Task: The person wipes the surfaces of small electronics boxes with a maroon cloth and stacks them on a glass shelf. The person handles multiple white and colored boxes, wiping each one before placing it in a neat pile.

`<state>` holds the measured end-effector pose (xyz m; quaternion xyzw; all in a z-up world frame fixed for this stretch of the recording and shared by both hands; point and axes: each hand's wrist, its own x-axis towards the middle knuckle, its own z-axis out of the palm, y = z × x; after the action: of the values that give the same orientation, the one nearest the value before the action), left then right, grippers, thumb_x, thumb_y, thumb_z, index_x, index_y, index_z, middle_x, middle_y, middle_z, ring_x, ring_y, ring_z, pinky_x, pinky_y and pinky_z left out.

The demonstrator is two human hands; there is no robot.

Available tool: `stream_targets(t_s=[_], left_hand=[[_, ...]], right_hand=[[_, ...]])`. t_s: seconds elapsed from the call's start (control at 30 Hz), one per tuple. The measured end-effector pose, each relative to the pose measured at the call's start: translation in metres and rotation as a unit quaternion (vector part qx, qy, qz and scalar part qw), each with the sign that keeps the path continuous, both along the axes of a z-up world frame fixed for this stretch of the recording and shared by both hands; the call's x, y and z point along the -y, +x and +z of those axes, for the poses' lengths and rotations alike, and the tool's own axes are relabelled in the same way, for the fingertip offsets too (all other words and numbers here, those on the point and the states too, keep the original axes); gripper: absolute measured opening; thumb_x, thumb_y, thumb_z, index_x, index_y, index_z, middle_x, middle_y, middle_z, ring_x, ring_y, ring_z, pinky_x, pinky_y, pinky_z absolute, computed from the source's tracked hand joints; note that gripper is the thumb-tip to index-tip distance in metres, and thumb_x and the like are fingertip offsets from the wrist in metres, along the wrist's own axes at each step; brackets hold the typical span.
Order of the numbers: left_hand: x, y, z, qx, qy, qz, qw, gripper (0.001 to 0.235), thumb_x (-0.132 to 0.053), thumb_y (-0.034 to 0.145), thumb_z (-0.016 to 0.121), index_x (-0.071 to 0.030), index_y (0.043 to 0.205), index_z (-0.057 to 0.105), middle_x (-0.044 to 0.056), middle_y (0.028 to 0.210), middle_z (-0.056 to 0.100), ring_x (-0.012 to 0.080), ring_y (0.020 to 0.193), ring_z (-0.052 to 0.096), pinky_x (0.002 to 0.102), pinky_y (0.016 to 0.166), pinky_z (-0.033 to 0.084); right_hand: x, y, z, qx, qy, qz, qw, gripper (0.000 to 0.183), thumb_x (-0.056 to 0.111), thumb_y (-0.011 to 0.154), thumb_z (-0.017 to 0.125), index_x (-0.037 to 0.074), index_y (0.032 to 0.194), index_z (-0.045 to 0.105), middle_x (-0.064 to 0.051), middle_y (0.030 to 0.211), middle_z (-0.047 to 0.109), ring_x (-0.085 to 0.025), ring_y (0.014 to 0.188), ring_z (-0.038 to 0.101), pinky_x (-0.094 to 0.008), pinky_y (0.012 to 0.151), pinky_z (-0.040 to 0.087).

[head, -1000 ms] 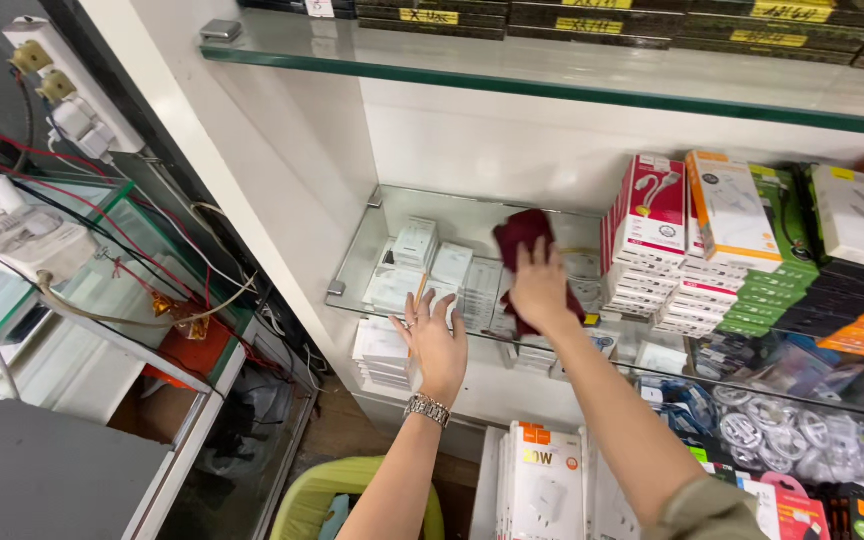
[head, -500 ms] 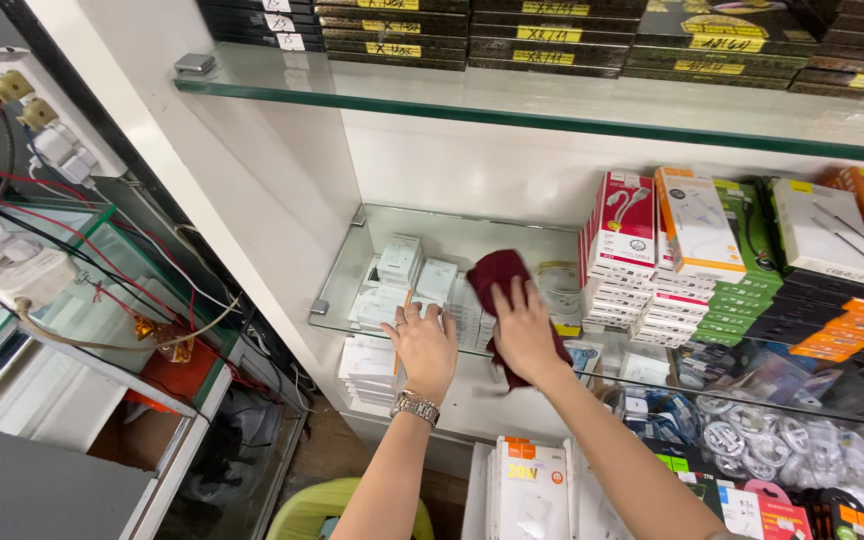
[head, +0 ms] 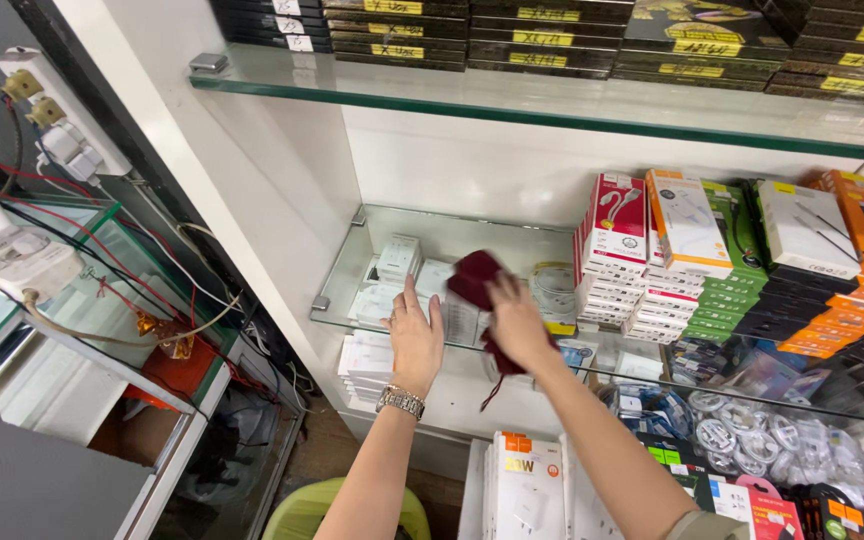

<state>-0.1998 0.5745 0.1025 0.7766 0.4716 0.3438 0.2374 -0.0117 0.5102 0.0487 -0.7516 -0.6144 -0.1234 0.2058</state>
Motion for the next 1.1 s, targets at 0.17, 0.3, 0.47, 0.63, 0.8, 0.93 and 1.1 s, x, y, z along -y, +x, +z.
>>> stream_targets(t_s=[0.17,0.3,0.47,0.63,0.8,0.93,1.1], left_hand=[[-0.002,-0.025,0.013,0.071,-0.066,0.003,0.995,0.065,-0.036,0.103,0.049,-0.007,0.158,0.028,0.027,0.142,0.048,0.0449,0.133,0.045,0.052,0.111,0.037],[-0.014,-0.037,0.016,0.096,0.01,0.02,0.995,0.065,-0.033,0.103,0.051,-0.005,0.157,0.029,0.025,0.152,0.041,0.0454,0.142,0.034,0.051,0.114,0.032],[-0.018,-0.05,0.001,0.082,0.036,0.018,0.996,0.063,-0.031,0.103,0.05,-0.007,0.157,0.031,0.024,0.155,0.039,0.0436,0.147,0.029,0.051,0.117,0.028],[-0.018,-0.054,-0.004,0.206,-0.018,0.026,0.978,0.062,-0.032,0.106,0.046,-0.001,0.157,0.027,0.025,0.16,0.032,0.0412,0.149,0.028,0.051,0.121,0.024],[-0.009,-0.052,0.003,0.259,0.012,0.117,0.959,0.06,-0.031,0.109,0.041,0.001,0.158,0.026,0.022,0.164,0.028,0.0399,0.153,0.021,0.051,0.122,0.018],[0.023,-0.047,0.008,0.265,-0.008,0.113,0.958,0.058,-0.03,0.109,0.04,-0.001,0.158,0.028,0.021,0.163,0.029,0.0393,0.152,0.02,0.051,0.122,0.018],[0.092,-0.038,-0.001,0.273,-0.012,0.102,0.957,0.06,-0.031,0.108,0.043,-0.002,0.159,0.028,0.021,0.156,0.038,0.037,0.145,0.035,0.049,0.117,0.027]], right_hand=[[-0.052,0.022,0.008,-0.022,0.002,-0.209,0.978,0.066,0.023,0.085,0.07,-0.003,0.143,0.05,-0.036,0.149,0.039,-0.053,0.137,0.033,-0.055,0.112,0.03],[-0.088,-0.072,-0.014,-0.088,-0.005,0.109,0.99,0.053,0.024,0.097,0.063,0.009,0.147,0.054,-0.023,0.158,0.043,-0.045,0.146,0.037,-0.051,0.118,0.032],[-0.108,-0.055,0.026,-0.077,-0.054,-0.048,0.994,0.063,0.022,0.085,0.067,0.011,0.146,0.053,-0.017,0.158,0.04,-0.045,0.141,0.033,-0.054,0.112,0.034],[-0.095,-0.113,0.037,-0.082,-0.052,0.04,0.995,0.059,0.024,0.085,0.07,0.014,0.141,0.058,-0.013,0.155,0.044,-0.041,0.133,0.043,-0.053,0.105,0.04],[-0.022,-0.146,0.043,-0.153,-0.047,0.195,0.968,0.052,0.016,0.081,0.072,0.014,0.133,0.064,-0.008,0.147,0.06,-0.037,0.117,0.057,-0.047,0.102,0.046],[0.025,-0.111,0.065,-0.289,-0.038,0.242,0.926,0.053,0.007,0.083,0.066,0.012,0.136,0.065,-0.011,0.13,0.071,-0.031,0.109,0.067,-0.042,0.097,0.052],[0.089,-0.035,0.089,-0.545,-0.017,0.096,0.833,0.046,0.008,0.09,0.061,0.009,0.137,0.063,-0.004,0.105,0.071,-0.013,0.085,0.066,-0.03,0.074,0.056]])
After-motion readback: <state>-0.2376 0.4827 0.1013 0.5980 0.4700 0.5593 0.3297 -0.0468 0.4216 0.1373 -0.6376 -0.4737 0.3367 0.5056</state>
